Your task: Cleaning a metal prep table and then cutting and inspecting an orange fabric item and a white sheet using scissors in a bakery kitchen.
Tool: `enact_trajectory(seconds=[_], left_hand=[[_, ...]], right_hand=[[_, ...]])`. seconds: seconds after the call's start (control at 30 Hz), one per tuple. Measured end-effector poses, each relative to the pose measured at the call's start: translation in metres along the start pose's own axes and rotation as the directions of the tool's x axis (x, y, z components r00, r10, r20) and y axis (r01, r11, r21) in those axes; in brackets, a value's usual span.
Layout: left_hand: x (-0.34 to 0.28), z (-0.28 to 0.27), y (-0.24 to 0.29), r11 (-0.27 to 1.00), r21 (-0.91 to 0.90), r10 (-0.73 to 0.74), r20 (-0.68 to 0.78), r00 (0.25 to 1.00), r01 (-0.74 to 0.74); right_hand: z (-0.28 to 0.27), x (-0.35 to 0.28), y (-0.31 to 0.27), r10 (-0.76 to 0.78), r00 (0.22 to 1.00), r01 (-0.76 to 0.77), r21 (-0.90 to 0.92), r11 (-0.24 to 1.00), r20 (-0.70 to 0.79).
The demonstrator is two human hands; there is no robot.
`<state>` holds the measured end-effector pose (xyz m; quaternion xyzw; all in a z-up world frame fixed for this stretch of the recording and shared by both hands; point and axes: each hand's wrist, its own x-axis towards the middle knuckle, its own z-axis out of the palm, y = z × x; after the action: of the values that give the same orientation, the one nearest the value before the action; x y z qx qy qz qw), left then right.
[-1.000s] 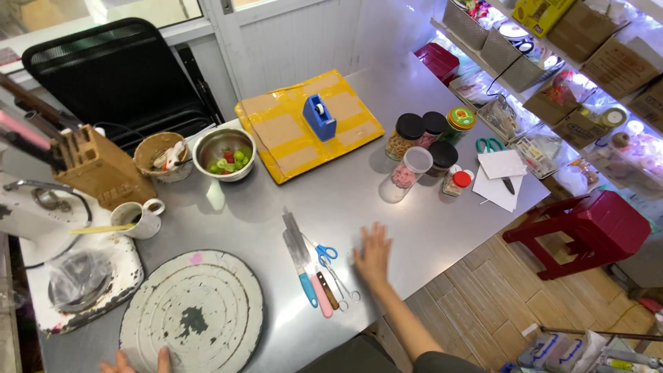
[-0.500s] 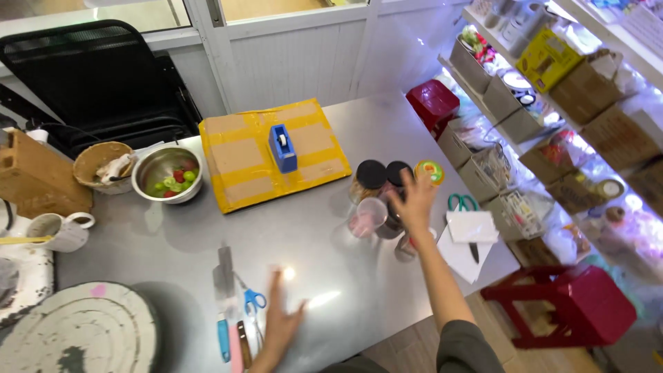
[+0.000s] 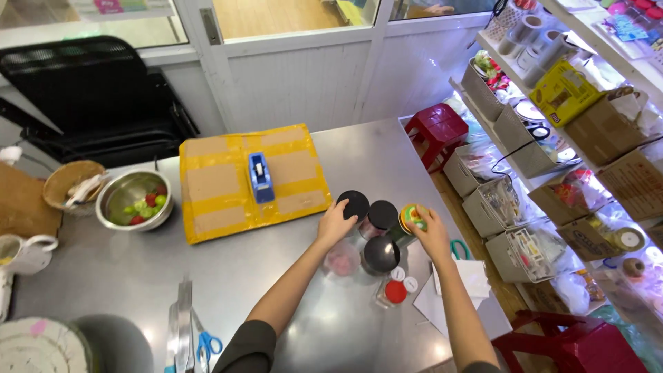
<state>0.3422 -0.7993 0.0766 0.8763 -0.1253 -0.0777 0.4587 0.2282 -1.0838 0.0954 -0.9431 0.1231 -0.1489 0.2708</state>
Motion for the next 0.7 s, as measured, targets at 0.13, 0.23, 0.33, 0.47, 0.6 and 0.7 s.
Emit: enact_trajectory(seconds=[0.13, 0.23, 0.33, 0.47, 0.6, 0.7], left_hand=[[0.054, 0.017, 0.017, 0.993, 0.071, 0.087, 0.036, 0.996, -0.089], [0.091, 0.048, 0.029, 0.982, 0.091, 0.156, 0.113, 0.981, -0.166], [0.123, 0.071, 0.042, 0.967, 0.071, 0.224, 0.217, 0.95, -0.244], [0.122, 0.077, 0.075, 0.931, 0.098, 0.31, 0.295, 0.904, -0.351], [0.044, 0.056, 0.095, 0.796, 0.372, 0.497, 0.05, 0.866, -0.478], [-0.044, 0.064, 0.075, 0.714, 0.508, 0.106, 0.601, 0.792, -0.481]], right_hand=[[-0.012, -0.017, 0.007, 0.076, 0.997, -0.076, -0.055, 0.996, -0.001], [-0.023, -0.04, -0.006, 0.167, 0.983, -0.176, -0.126, 0.976, -0.078], [-0.03, -0.055, -0.03, 0.335, 0.935, -0.346, -0.099, 0.933, -0.114], [-0.018, -0.072, -0.022, 0.363, 0.898, -0.387, -0.057, 0.92, -0.247], [-0.022, -0.117, -0.031, 0.162, 0.896, -0.178, 0.001, 0.984, -0.414], [0.045, -0.189, 0.033, 0.203, 0.948, -0.191, 0.074, 0.979, -0.246]])
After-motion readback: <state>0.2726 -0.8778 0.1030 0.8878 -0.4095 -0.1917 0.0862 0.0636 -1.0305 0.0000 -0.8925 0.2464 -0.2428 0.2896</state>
